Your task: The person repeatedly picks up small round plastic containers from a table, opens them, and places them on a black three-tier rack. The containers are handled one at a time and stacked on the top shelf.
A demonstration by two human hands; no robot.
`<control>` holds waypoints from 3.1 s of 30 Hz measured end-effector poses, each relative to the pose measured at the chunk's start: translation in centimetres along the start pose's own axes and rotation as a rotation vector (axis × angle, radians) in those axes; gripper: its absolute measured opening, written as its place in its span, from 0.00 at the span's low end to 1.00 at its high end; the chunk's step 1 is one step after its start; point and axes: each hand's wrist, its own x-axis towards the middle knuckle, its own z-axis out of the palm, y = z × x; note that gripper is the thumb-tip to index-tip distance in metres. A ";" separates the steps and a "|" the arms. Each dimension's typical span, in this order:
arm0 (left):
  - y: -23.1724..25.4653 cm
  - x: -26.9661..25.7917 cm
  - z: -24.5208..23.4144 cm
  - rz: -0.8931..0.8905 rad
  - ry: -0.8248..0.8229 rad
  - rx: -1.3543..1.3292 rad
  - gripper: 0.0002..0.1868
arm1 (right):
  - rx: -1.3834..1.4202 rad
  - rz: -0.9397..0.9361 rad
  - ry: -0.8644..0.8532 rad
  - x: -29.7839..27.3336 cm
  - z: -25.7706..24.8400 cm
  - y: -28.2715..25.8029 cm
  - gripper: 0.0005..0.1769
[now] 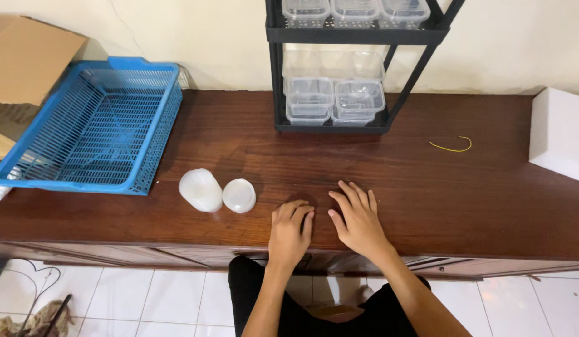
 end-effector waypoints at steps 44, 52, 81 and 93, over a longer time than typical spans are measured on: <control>-8.5 1.4 -7.8 -0.270 0.183 -0.046 0.50 | 0.307 -0.294 -0.160 8.9 4.6 -6.5 0.41; -5.1 2.8 -3.6 -0.233 0.075 -0.110 0.49 | 0.233 -0.150 -0.122 5.9 1.4 -0.8 0.41; 0.7 5.1 3.6 -0.265 0.031 -0.413 0.60 | 0.349 0.226 0.335 0.7 -3.4 6.8 0.38; 0.3 8.5 3.2 -0.091 0.045 -0.455 0.47 | 0.164 0.149 0.321 1.0 -3.2 6.4 0.34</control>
